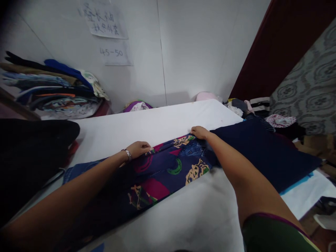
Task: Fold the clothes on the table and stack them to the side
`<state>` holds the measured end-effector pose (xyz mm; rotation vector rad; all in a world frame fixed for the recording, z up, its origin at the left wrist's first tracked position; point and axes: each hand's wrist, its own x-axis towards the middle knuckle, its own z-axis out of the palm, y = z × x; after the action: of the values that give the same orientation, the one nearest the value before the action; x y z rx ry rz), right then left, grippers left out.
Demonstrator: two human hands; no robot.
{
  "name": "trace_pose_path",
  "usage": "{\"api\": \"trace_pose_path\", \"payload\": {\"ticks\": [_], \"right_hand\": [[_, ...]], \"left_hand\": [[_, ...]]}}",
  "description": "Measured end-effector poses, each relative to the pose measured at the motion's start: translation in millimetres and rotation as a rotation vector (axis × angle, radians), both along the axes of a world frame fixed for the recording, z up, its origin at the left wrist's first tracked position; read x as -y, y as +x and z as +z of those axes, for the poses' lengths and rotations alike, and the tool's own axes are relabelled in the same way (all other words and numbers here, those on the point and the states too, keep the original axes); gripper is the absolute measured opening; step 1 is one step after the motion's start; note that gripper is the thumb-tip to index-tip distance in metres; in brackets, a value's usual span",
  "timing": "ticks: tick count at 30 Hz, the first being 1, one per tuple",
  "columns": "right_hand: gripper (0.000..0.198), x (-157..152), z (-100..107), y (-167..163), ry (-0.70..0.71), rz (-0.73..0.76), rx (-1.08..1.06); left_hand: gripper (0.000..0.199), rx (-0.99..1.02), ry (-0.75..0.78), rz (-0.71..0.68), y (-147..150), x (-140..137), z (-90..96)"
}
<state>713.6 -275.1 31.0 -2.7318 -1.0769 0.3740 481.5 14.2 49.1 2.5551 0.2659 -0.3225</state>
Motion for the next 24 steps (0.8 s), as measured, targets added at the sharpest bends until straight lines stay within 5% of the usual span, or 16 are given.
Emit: {"api": "trace_pose_path", "payload": {"ticks": [11, 24], "right_hand": [[0.029, -3, 2, 7, -0.010, 0.001, -0.100], [0.022, -5, 1, 16, -0.050, -0.019, -0.157]], "left_hand": [[0.030, -0.039, 0.256, -0.015, 18, -10, -8.7], [0.015, 0.005, 0.188, 0.092, 16, -4, -10.2]]}}
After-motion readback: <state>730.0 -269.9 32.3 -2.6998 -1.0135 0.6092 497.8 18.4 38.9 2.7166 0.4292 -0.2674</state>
